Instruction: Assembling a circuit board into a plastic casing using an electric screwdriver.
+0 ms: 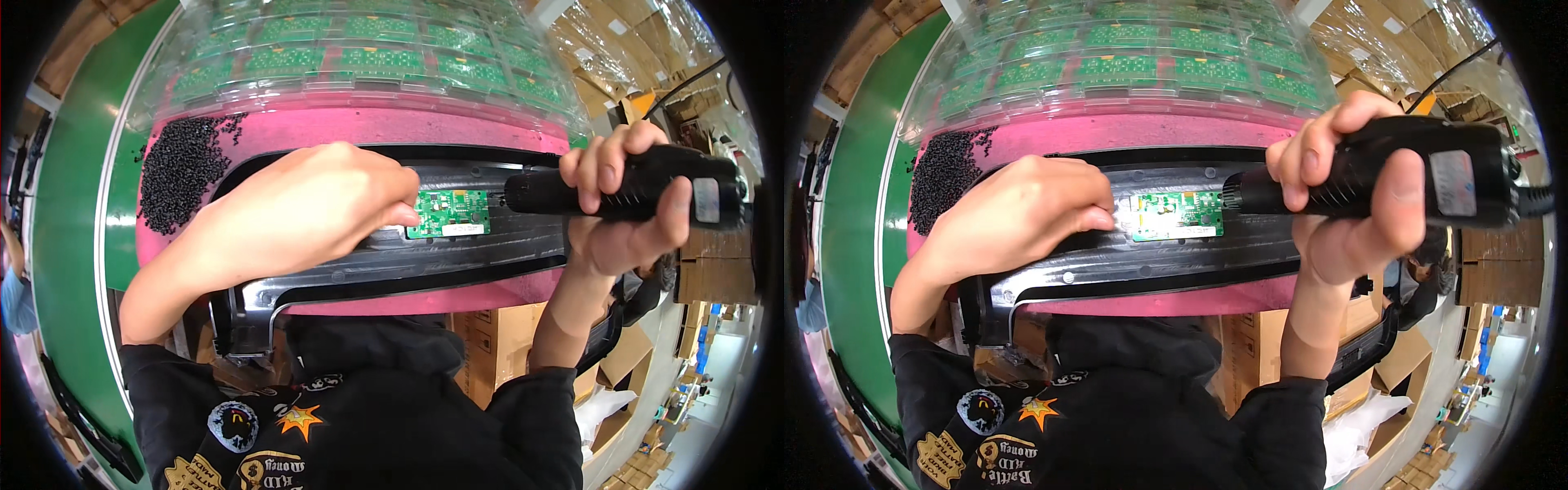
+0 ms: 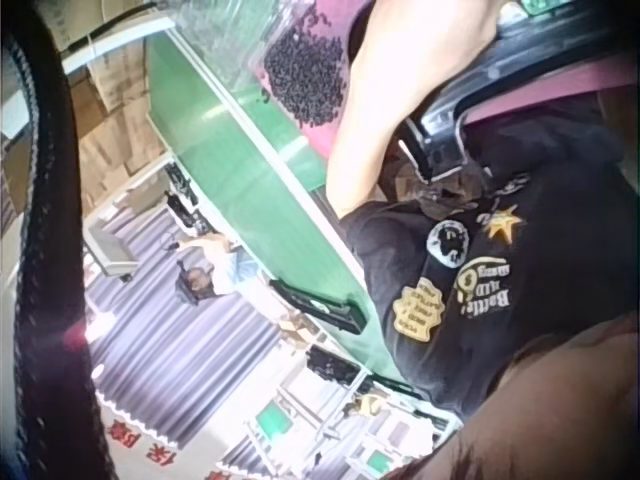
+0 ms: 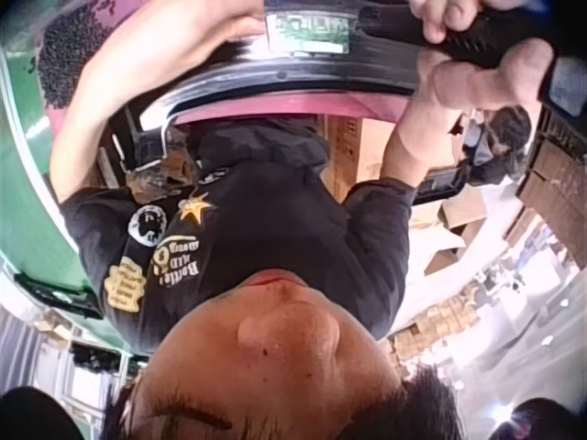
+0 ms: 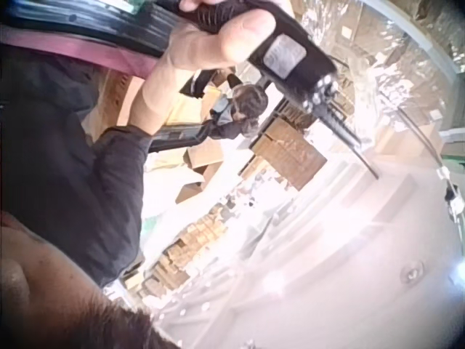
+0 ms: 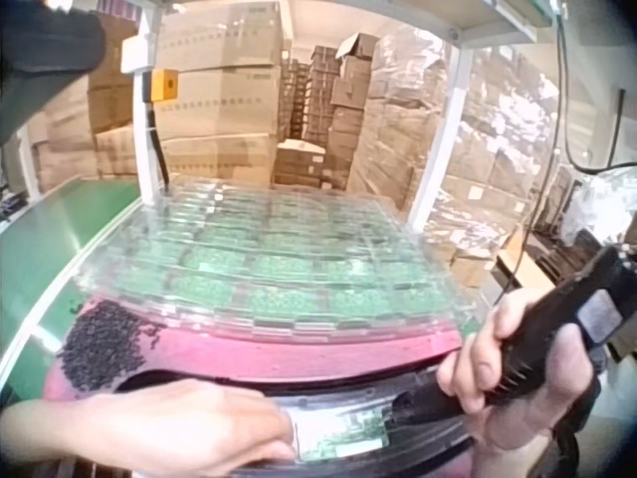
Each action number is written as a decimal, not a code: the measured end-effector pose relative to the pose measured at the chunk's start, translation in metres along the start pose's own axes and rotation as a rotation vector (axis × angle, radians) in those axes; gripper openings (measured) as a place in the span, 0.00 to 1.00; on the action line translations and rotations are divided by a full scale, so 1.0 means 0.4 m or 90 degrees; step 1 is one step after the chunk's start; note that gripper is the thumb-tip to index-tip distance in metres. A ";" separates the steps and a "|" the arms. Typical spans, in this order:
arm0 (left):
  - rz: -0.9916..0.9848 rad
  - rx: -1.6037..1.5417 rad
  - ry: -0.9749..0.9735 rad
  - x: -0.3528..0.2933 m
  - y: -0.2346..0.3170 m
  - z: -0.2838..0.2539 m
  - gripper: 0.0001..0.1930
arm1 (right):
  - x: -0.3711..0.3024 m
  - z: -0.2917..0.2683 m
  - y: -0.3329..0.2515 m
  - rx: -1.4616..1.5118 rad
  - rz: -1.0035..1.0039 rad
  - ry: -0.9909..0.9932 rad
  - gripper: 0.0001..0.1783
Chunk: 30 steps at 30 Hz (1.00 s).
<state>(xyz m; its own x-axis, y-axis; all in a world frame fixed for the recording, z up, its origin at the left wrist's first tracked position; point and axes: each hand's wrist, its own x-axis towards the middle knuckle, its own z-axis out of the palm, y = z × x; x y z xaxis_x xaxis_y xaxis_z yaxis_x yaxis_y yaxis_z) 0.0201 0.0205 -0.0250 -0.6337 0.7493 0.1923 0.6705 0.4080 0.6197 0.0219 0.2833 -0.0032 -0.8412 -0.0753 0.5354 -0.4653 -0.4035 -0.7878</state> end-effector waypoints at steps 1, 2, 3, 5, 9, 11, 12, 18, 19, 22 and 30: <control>-0.003 0.042 -0.038 0.007 0.004 0.004 0.07 | 0.001 -0.006 0.008 0.002 0.007 0.007 0.26; 0.041 0.047 -0.017 0.013 -0.002 0.020 0.08 | 0.001 -0.017 0.013 0.008 0.019 0.006 0.24; 0.040 0.048 -0.017 0.018 -0.007 0.032 0.08 | 0.000 -0.017 0.019 -0.001 0.020 0.013 0.24; 0.115 0.029 0.003 0.027 -0.014 0.048 0.09 | 0.000 -0.026 0.029 0.007 0.038 0.012 0.24; 0.106 0.043 -0.028 0.028 -0.036 0.077 0.11 | 0.000 -0.028 0.043 0.004 0.047 0.017 0.23; 0.095 0.057 -0.031 0.024 -0.044 0.089 0.11 | 0.001 -0.024 0.047 -0.060 0.056 0.024 0.27; 0.088 0.072 -0.035 0.025 -0.047 0.093 0.11 | 0.002 -0.023 0.048 -0.064 0.050 0.028 0.26; -0.006 0.021 -0.069 0.027 -0.041 0.092 0.09 | 0.013 -0.015 0.052 -0.091 0.065 0.035 0.26; -0.007 0.017 -0.071 0.025 -0.039 0.090 0.09 | 0.014 -0.018 0.052 -0.092 0.068 0.037 0.26; -0.031 0.024 -0.092 0.023 -0.031 0.082 0.08 | 0.020 -0.026 0.060 0.004 0.091 0.001 0.22; -0.050 0.025 -0.106 0.021 -0.034 0.080 0.09 | 0.011 -0.009 0.079 -0.055 0.082 -0.004 0.25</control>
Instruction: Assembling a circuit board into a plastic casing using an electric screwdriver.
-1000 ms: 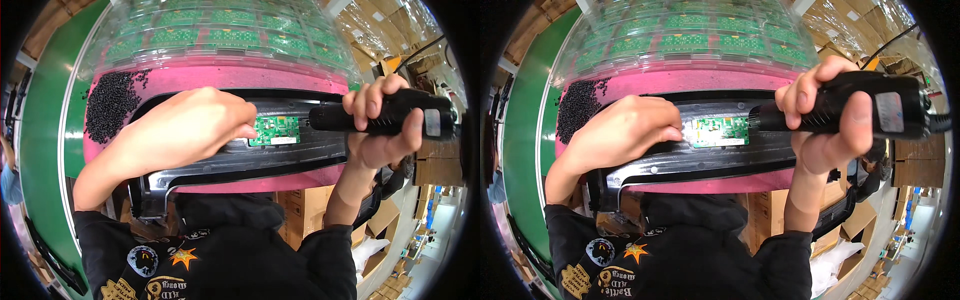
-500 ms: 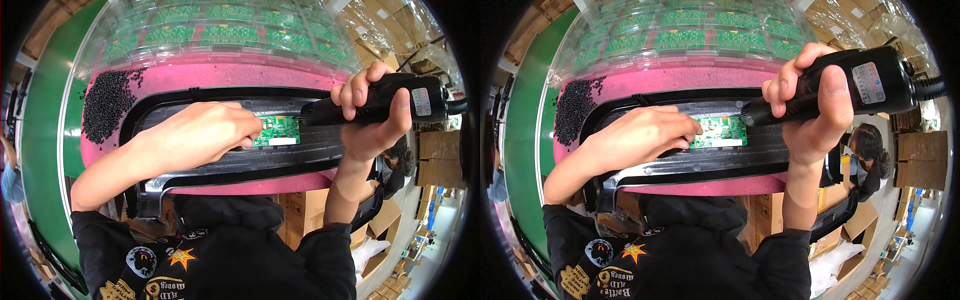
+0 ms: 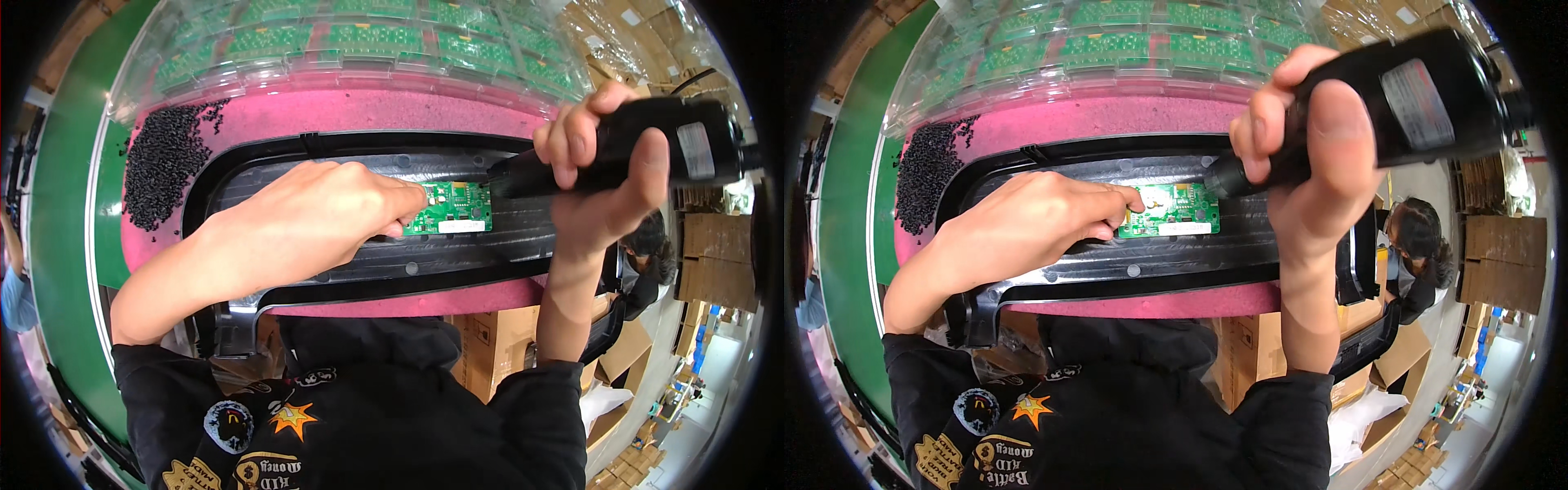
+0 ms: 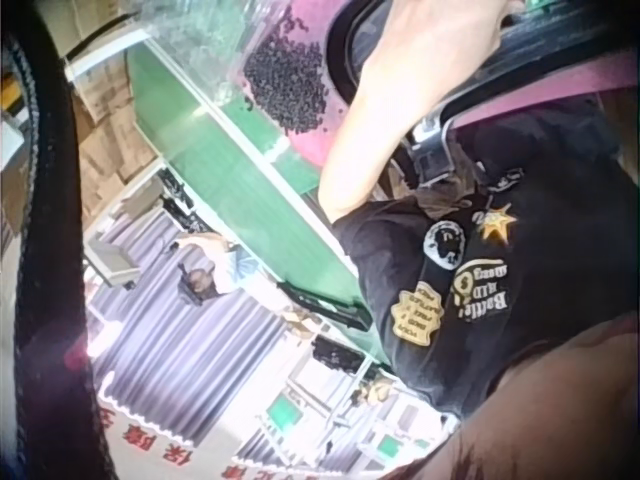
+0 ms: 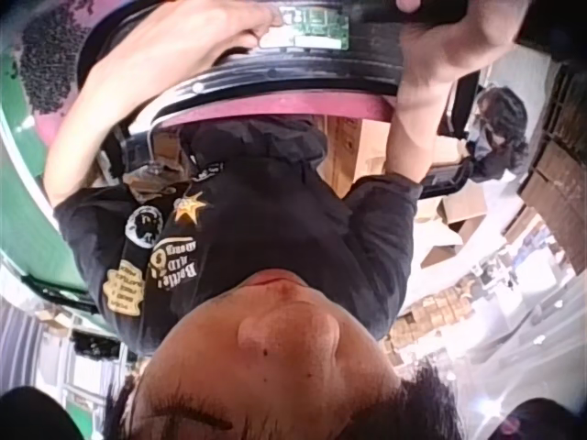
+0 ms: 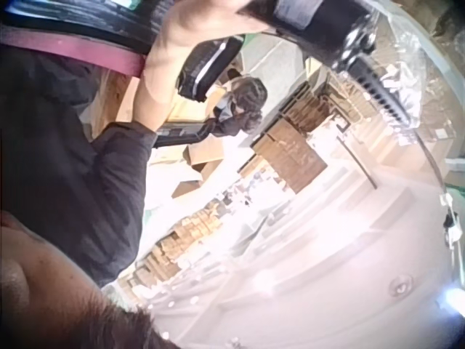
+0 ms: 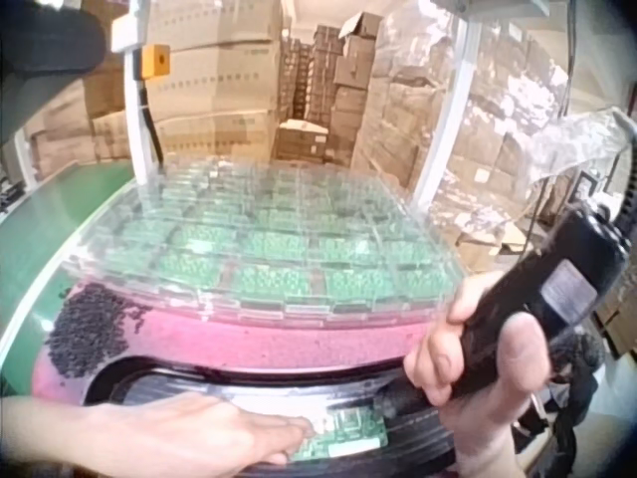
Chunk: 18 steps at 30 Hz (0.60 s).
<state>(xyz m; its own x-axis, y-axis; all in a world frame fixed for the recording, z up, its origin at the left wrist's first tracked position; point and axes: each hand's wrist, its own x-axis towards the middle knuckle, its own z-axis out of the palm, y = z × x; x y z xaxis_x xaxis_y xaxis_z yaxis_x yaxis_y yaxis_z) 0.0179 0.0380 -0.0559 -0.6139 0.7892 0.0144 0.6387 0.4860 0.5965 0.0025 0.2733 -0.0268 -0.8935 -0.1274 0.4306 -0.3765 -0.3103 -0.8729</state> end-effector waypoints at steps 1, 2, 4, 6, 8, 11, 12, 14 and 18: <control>-0.003 0.002 0.002 -0.002 0.000 0.000 0.09 | -0.004 0.010 0.002 -0.037 -0.014 0.030 0.27; -0.011 -0.001 0.003 -0.002 0.000 0.003 0.09 | -0.002 0.006 0.002 0.015 0.003 0.022 0.28; -0.023 0.002 0.010 -0.006 -0.001 0.000 0.10 | -0.005 0.012 -0.027 0.034 0.004 0.026 0.27; 0.046 0.006 0.024 0.010 0.003 -0.003 0.09 | -0.023 0.024 -0.083 0.134 -0.032 0.033 0.26; 0.052 -0.040 0.075 0.008 -0.008 -0.002 0.09 | -0.032 0.042 -0.108 0.266 -0.060 -0.004 0.24; 0.084 -0.129 0.162 0.005 -0.007 -0.002 0.08 | -0.036 0.066 -0.119 0.299 -0.092 -0.058 0.22; 0.109 -0.140 0.191 0.002 -0.005 -0.001 0.08 | -0.037 0.071 -0.119 0.298 -0.094 -0.058 0.22; 0.136 -0.151 0.220 -0.001 -0.004 -0.002 0.08 | -0.039 0.082 -0.119 0.271 -0.101 -0.065 0.22; 0.152 -0.163 0.248 -0.003 -0.010 0.000 0.07 | -0.040 0.090 -0.119 0.272 -0.104 -0.059 0.23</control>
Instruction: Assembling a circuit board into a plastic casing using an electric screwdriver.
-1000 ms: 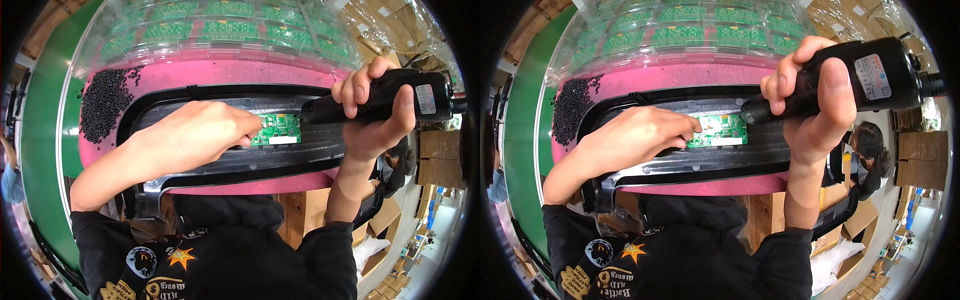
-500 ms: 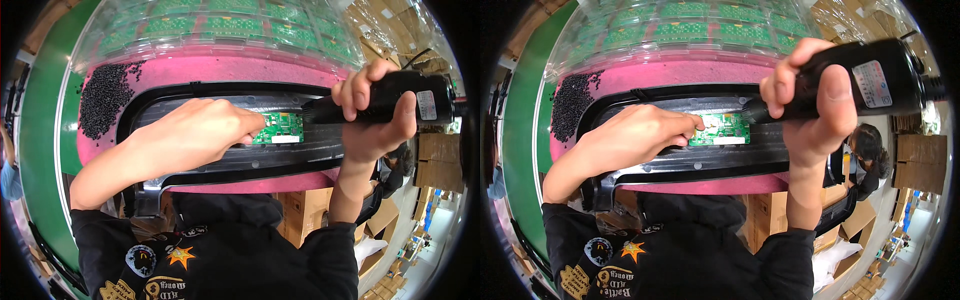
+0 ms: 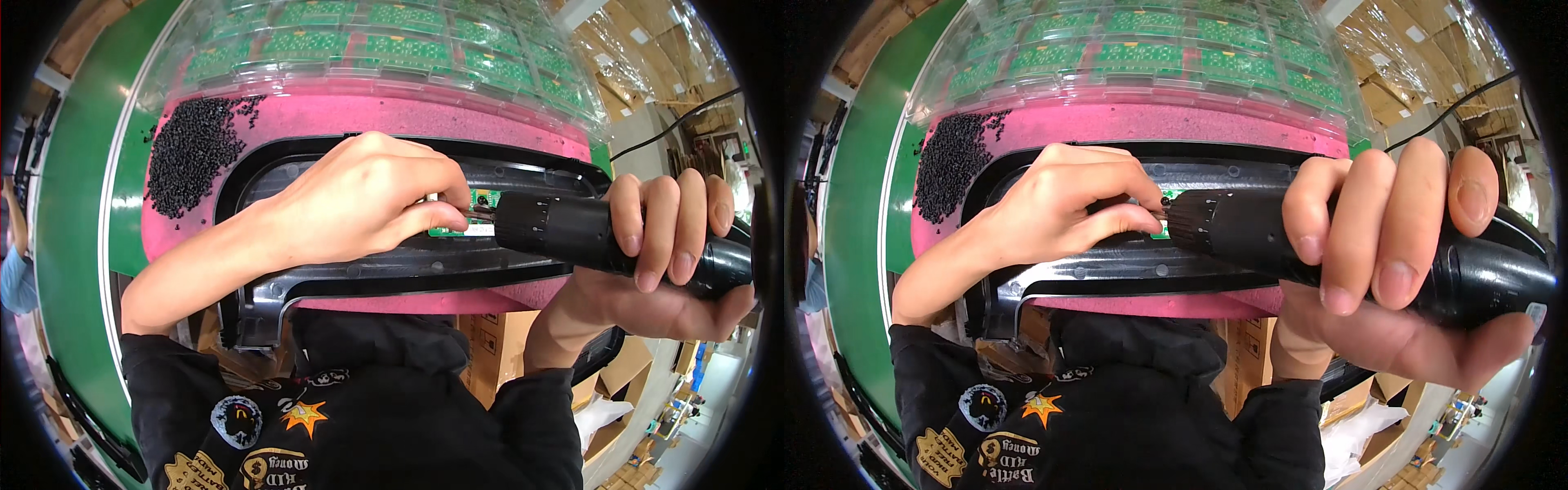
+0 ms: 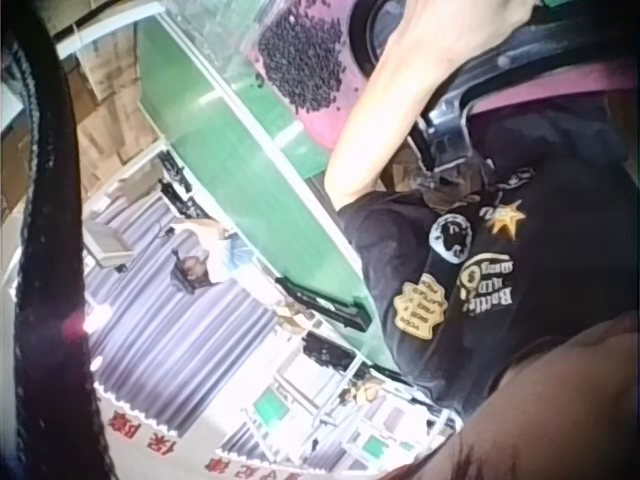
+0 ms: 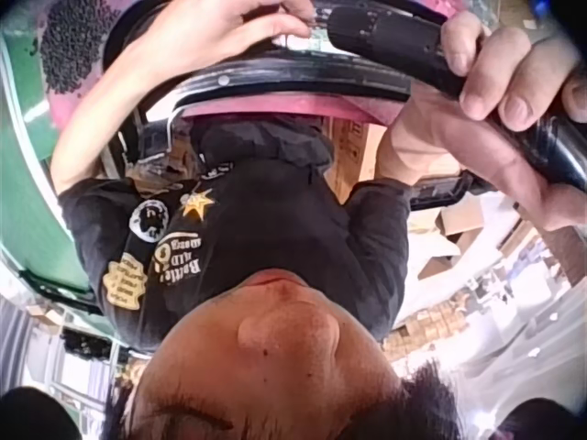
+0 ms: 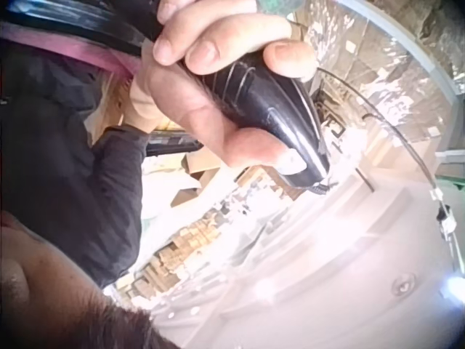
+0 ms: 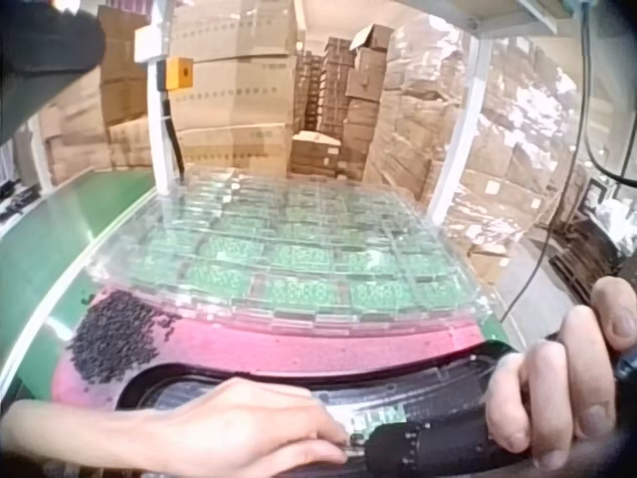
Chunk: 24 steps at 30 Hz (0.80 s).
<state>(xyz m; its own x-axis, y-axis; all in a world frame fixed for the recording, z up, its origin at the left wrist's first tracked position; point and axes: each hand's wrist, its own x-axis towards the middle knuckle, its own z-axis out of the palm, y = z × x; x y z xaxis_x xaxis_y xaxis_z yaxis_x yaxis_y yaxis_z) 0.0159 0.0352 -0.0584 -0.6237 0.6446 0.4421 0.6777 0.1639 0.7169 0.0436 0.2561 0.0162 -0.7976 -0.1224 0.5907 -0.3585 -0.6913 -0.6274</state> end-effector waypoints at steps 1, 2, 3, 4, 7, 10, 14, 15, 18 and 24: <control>-0.004 -0.008 0.003 0.002 -0.001 0.000 0.07 | 0.001 0.002 0.002 -0.009 -0.003 -0.018 0.24; -0.027 -0.020 -0.007 0.003 0.002 -0.001 0.07 | 0.002 0.003 0.004 -0.018 -0.007 -0.035 0.24; -0.026 -0.020 -0.009 0.006 0.001 0.001 0.07 | 0.003 0.006 0.012 -0.019 -0.008 -0.034 0.24; -0.006 -0.048 0.015 0.010 0.000 0.006 0.07 | 0.005 0.010 0.024 0.010 0.004 -0.056 0.25; 0.016 -0.064 0.040 0.011 0.000 0.001 0.07 | 0.010 0.012 0.040 0.014 0.023 -0.080 0.27; -0.011 -0.023 0.071 0.009 0.008 -0.006 0.06 | 0.015 0.015 0.047 0.005 0.028 -0.063 0.27; 0.006 0.115 0.175 0.011 0.009 -0.020 0.03 | 0.023 0.021 0.047 -0.123 0.090 -0.009 0.30; 0.018 0.156 0.246 0.010 0.002 -0.027 0.02 | 0.021 0.013 0.059 -0.145 0.107 -0.023 0.31; -0.002 0.156 0.276 0.015 -0.007 -0.042 0.04 | 0.012 0.013 0.105 -0.201 0.101 0.049 0.31; -0.072 0.149 0.199 0.007 0.015 -0.050 0.08 | 0.019 -0.020 0.144 -0.234 0.096 0.047 0.30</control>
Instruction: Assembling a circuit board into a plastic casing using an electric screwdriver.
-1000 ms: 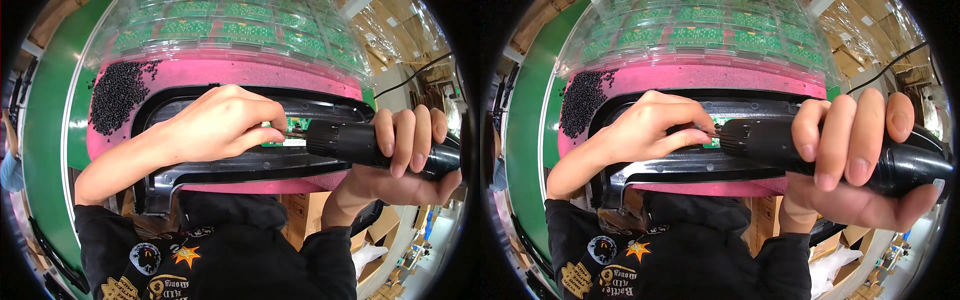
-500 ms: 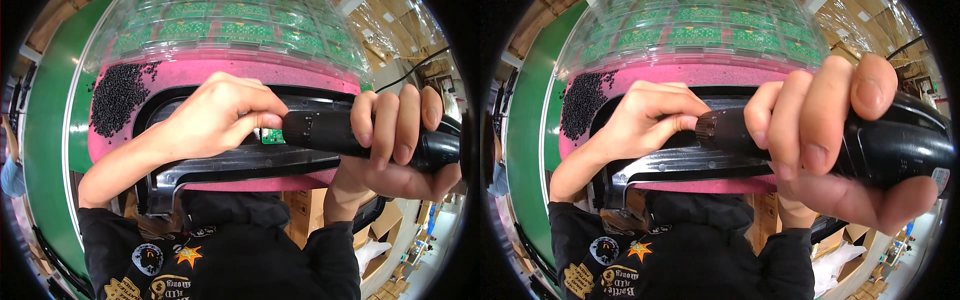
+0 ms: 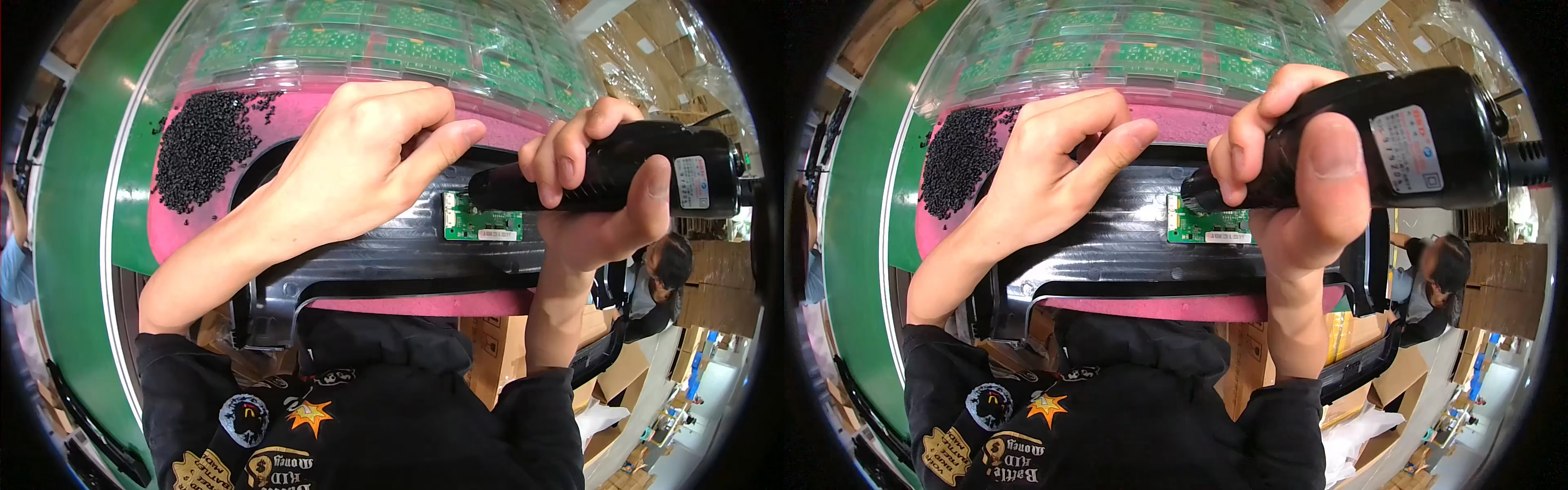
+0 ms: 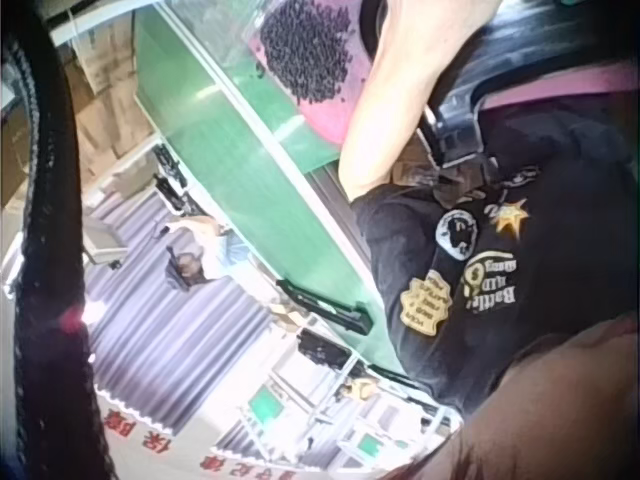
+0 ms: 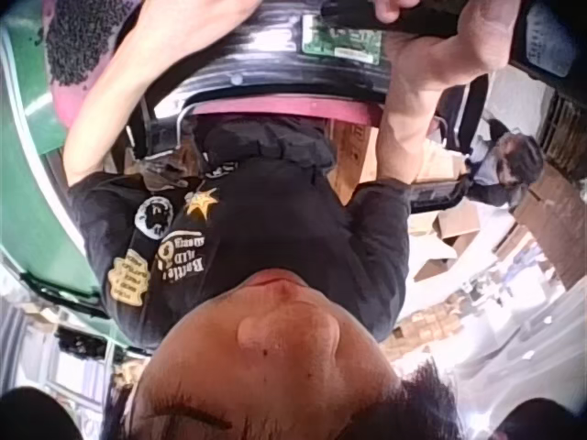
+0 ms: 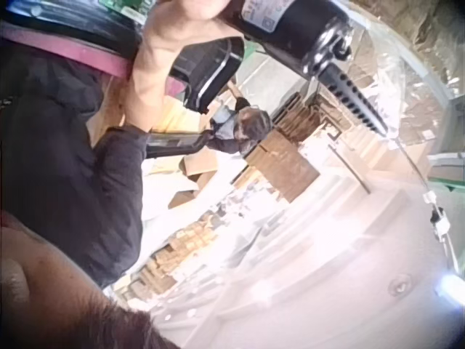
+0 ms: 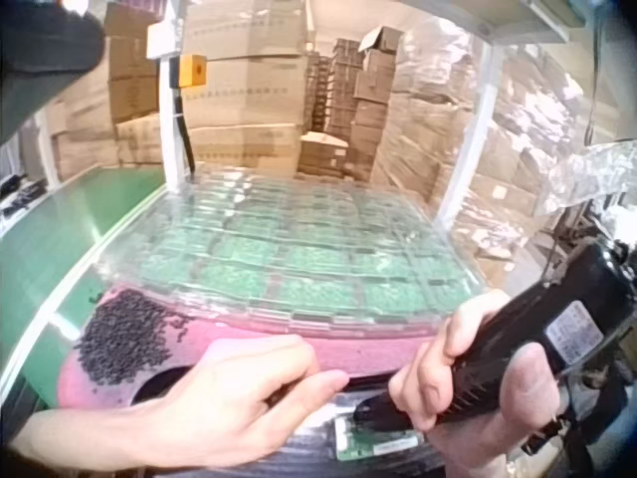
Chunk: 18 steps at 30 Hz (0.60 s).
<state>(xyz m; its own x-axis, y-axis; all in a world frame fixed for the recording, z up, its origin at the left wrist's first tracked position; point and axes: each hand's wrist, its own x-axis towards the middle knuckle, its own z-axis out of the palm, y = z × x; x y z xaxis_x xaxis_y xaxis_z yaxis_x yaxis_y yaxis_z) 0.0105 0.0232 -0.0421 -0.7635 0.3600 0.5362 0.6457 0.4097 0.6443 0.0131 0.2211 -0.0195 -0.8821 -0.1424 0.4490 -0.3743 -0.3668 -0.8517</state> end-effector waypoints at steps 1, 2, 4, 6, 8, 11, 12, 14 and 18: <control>-0.013 0.018 -0.028 0.000 0.000 -0.003 0.09 | 0.000 0.000 0.002 0.015 0.005 0.001 0.30; -0.015 0.017 -0.026 -0.001 -0.001 -0.004 0.09 | 0.001 0.002 0.005 0.011 0.006 -0.001 0.29; -0.009 0.026 -0.013 -0.002 -0.001 -0.001 0.07 | 0.002 0.006 0.007 0.006 0.007 -0.009 0.29; 0.002 0.012 -0.009 -0.010 -0.010 0.014 0.06 | 0.003 0.012 0.014 -0.030 0.000 -0.026 0.28; 0.030 -0.016 -0.020 -0.015 -0.017 0.020 0.04 | 0.009 0.018 0.019 -0.065 0.001 -0.036 0.26; 0.034 -0.004 -0.059 -0.019 -0.027 0.016 0.04 | 0.023 0.020 0.024 -0.123 0.015 -0.045 0.24; 0.035 -0.004 -0.058 -0.019 -0.028 0.016 0.04 | 0.025 0.019 0.026 -0.123 0.014 -0.046 0.24; 0.005 -0.008 -0.092 -0.019 -0.029 0.018 0.05 | 0.025 0.015 0.034 -0.099 0.024 -0.037 0.25; 0.022 -0.042 -0.089 -0.021 -0.030 0.021 0.05 | 0.022 0.017 0.031 -0.101 0.016 -0.064 0.29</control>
<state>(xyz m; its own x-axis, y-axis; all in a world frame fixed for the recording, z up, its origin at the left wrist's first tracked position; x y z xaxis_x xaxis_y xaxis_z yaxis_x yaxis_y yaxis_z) 0.0093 0.0224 -0.0588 -0.7289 0.4884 0.4799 0.6656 0.3413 0.6636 0.0027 0.2090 -0.0245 -0.8613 -0.2444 0.4454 -0.4005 -0.2130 -0.8912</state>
